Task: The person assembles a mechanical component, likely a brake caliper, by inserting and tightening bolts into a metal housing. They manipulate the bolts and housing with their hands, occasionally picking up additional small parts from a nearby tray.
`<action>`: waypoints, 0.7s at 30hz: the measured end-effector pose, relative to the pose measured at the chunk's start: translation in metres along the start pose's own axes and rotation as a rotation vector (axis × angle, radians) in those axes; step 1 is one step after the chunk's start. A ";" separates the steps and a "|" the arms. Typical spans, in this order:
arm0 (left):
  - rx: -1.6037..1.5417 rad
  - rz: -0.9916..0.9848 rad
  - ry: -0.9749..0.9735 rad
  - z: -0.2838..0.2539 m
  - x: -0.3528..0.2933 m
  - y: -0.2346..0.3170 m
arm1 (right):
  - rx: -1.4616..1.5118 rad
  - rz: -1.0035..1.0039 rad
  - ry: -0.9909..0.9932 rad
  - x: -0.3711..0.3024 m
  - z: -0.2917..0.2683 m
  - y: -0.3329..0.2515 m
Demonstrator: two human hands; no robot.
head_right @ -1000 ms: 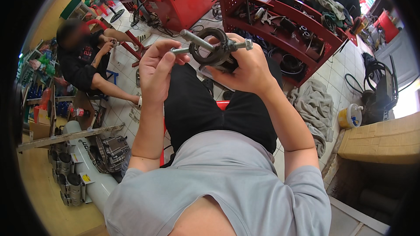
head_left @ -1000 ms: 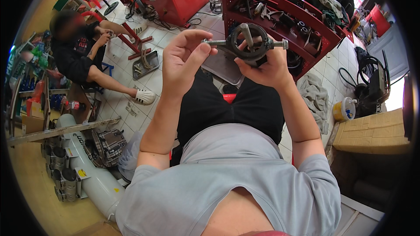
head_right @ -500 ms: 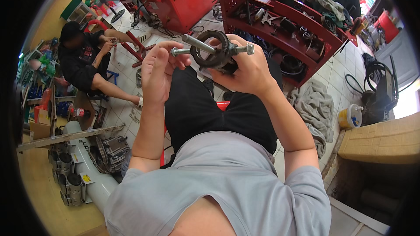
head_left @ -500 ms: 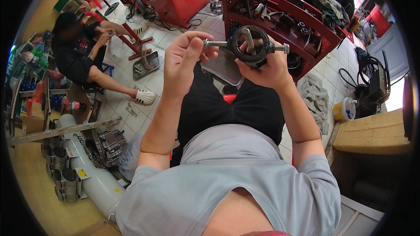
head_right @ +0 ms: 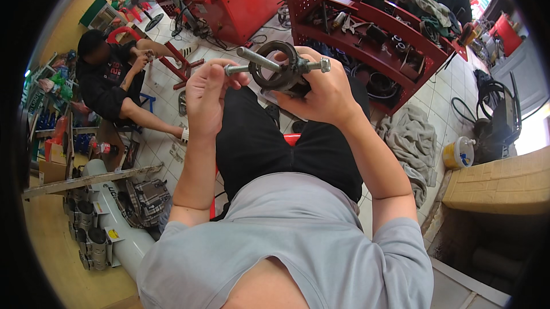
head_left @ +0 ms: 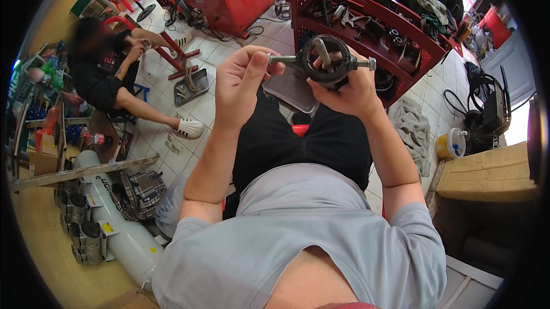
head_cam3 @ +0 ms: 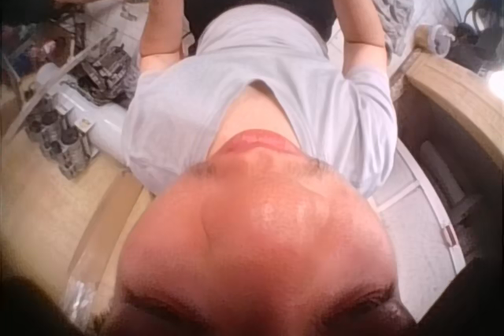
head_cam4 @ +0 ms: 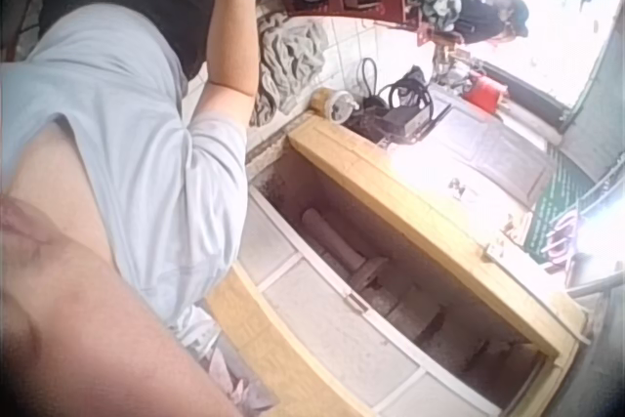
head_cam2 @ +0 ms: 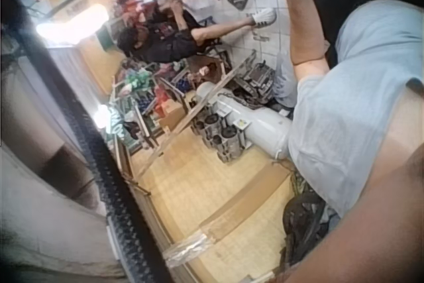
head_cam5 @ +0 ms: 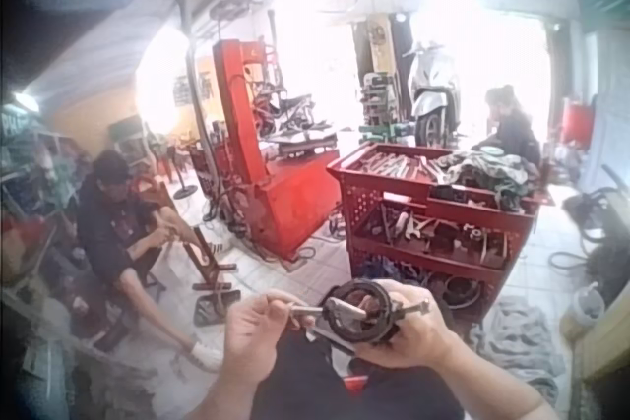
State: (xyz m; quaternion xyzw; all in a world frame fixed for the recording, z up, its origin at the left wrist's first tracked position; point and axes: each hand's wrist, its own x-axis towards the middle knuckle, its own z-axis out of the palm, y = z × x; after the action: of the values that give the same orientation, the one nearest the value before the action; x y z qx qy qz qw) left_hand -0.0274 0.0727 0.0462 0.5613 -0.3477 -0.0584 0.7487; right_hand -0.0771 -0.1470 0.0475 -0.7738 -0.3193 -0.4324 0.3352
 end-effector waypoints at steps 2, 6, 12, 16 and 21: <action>0.008 0.070 0.055 0.009 0.001 0.002 | -0.004 0.002 0.001 0.000 0.000 0.000; 0.028 0.185 0.193 0.028 0.005 0.012 | -0.011 0.006 0.017 0.001 0.000 0.000; 0.003 0.031 0.040 0.001 0.001 -0.007 | 0.001 -0.025 0.016 0.000 0.002 0.004; 0.044 0.138 0.093 0.021 0.003 0.010 | -0.022 -0.001 0.034 -0.001 0.001 0.004; 0.070 -0.033 0.001 -0.004 0.001 -0.004 | -0.041 -0.039 0.006 0.000 0.002 0.005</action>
State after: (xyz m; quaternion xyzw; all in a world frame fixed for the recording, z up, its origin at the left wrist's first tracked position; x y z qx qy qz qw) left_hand -0.0226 0.0743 0.0431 0.5929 -0.3398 -0.0584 0.7277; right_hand -0.0720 -0.1483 0.0458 -0.7728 -0.3242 -0.4477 0.3117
